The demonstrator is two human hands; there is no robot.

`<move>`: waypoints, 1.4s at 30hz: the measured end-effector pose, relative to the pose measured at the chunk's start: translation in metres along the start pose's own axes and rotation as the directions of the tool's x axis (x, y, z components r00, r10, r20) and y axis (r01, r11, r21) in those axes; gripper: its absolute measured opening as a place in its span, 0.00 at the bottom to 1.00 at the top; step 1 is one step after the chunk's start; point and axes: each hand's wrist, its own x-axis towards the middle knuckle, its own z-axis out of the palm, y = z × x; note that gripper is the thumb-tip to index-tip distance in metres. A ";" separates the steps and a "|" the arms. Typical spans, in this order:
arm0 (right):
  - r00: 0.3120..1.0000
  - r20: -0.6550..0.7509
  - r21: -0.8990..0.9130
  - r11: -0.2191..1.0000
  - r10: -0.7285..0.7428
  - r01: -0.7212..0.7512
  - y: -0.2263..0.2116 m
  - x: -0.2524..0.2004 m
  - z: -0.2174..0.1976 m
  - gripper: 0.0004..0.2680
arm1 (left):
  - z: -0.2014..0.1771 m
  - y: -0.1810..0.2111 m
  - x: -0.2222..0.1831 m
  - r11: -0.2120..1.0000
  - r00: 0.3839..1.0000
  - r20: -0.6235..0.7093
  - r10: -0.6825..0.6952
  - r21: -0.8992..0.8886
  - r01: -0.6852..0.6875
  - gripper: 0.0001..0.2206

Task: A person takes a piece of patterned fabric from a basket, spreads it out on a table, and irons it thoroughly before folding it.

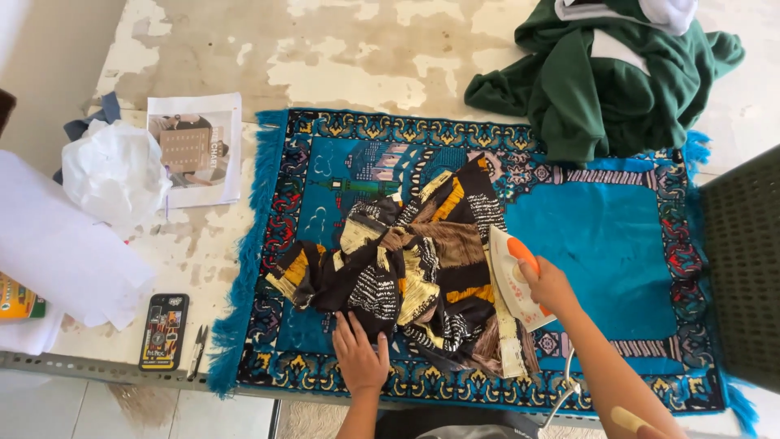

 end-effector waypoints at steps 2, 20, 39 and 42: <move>1.000 -0.019 -0.018 1.000 -0.006 0.006 0.004 0.009 0.005 0.17 | 0.000 -0.002 -0.001 1.000 1.000 -0.006 0.003 0.011 -0.003 0.36; 0.997 0.002 0.030 0.997 0.075 -0.075 -0.048 0.034 -0.025 0.22 | 0.018 -0.008 0.001 0.996 0.996 0.082 -0.023 0.083 0.016 0.37; 0.995 -0.005 0.012 0.995 0.098 -0.098 -0.049 0.045 -0.027 0.25 | 0.000 0.000 -0.002 1.000 0.999 0.050 -0.018 -0.004 0.018 0.36; 0.995 0.002 0.009 0.995 0.098 -0.098 -0.046 0.041 -0.028 0.23 | 0.002 0.001 0.000 1.000 0.999 0.043 -0.015 0.003 0.015 0.36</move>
